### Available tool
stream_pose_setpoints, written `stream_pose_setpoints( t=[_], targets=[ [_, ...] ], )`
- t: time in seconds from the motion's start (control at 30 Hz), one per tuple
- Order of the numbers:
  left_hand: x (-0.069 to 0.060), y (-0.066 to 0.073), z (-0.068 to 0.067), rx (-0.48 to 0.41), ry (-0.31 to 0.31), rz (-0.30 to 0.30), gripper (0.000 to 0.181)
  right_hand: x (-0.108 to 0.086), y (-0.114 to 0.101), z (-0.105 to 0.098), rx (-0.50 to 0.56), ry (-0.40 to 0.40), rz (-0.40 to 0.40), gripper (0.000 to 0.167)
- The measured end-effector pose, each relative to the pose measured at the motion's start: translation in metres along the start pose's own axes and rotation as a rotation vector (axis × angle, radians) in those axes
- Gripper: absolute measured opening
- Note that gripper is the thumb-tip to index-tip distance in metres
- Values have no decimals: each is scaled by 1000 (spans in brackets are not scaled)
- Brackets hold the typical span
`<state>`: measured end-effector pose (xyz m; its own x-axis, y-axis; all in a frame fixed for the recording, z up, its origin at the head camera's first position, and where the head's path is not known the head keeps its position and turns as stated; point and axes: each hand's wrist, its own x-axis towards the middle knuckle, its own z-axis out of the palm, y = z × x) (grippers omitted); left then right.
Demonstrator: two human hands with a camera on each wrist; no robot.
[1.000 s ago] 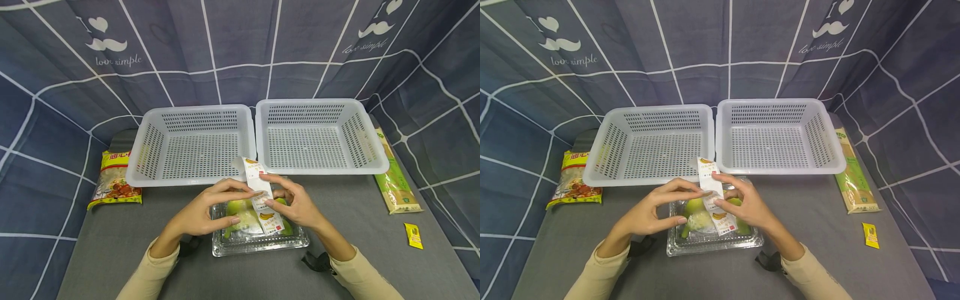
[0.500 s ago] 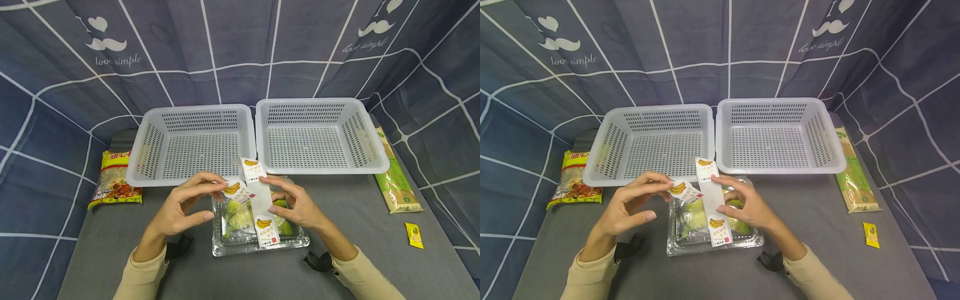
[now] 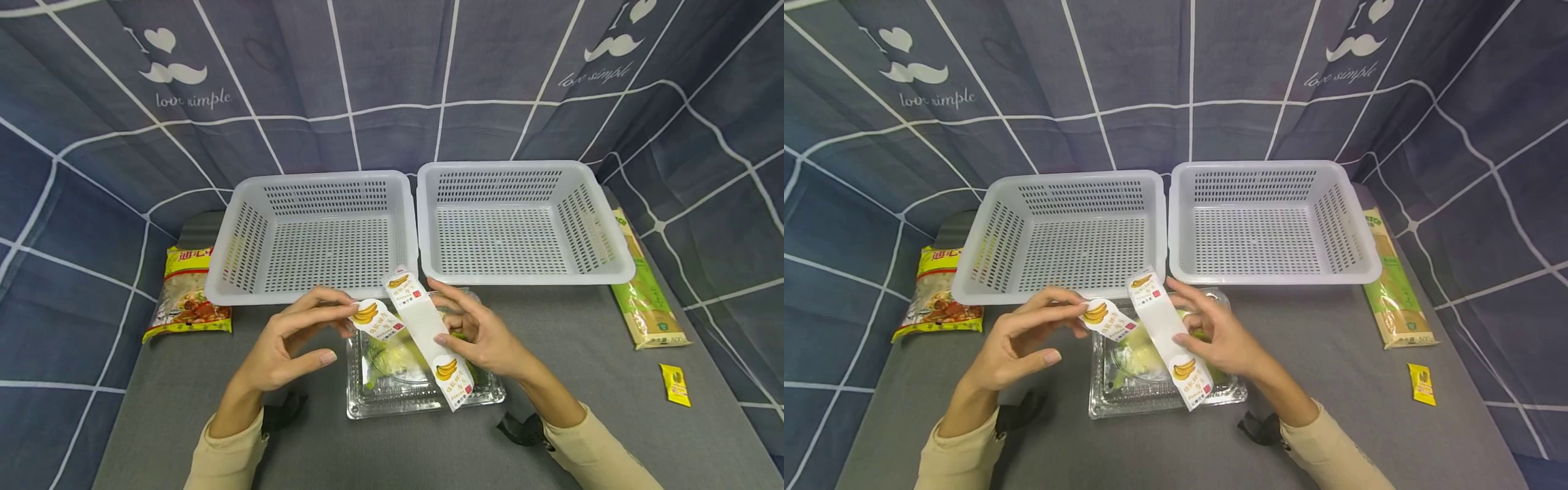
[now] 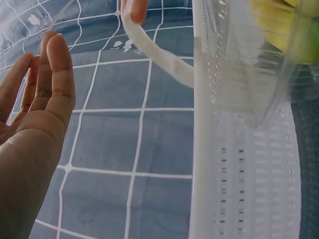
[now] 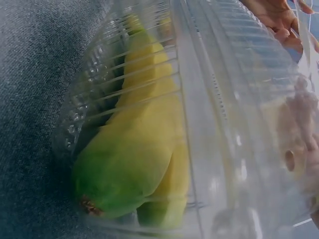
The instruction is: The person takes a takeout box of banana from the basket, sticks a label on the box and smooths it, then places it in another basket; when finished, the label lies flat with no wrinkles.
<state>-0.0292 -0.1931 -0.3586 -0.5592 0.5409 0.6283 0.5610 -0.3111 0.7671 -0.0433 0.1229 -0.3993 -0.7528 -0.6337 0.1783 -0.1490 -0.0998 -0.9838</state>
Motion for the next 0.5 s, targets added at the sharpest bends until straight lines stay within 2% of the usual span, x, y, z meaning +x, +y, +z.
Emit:
stream_pose_setpoints(
  t=[0.13,0.27,0.4,0.5],
  targets=[
    [-7,3,-2,-15,8,-20,46,-5,-1,0,-83,-100,5,81],
    [-11,5,-5,-24,9,-34,47,-12,-2,0,-154,-277,-10,66],
    [-14,5,-6,-28,6,-38,47,-16,-4,4,-155,-453,13,61],
    [-17,6,-7,-27,1,-43,47,-18,-5,6,-161,-524,13,61]
  ],
)
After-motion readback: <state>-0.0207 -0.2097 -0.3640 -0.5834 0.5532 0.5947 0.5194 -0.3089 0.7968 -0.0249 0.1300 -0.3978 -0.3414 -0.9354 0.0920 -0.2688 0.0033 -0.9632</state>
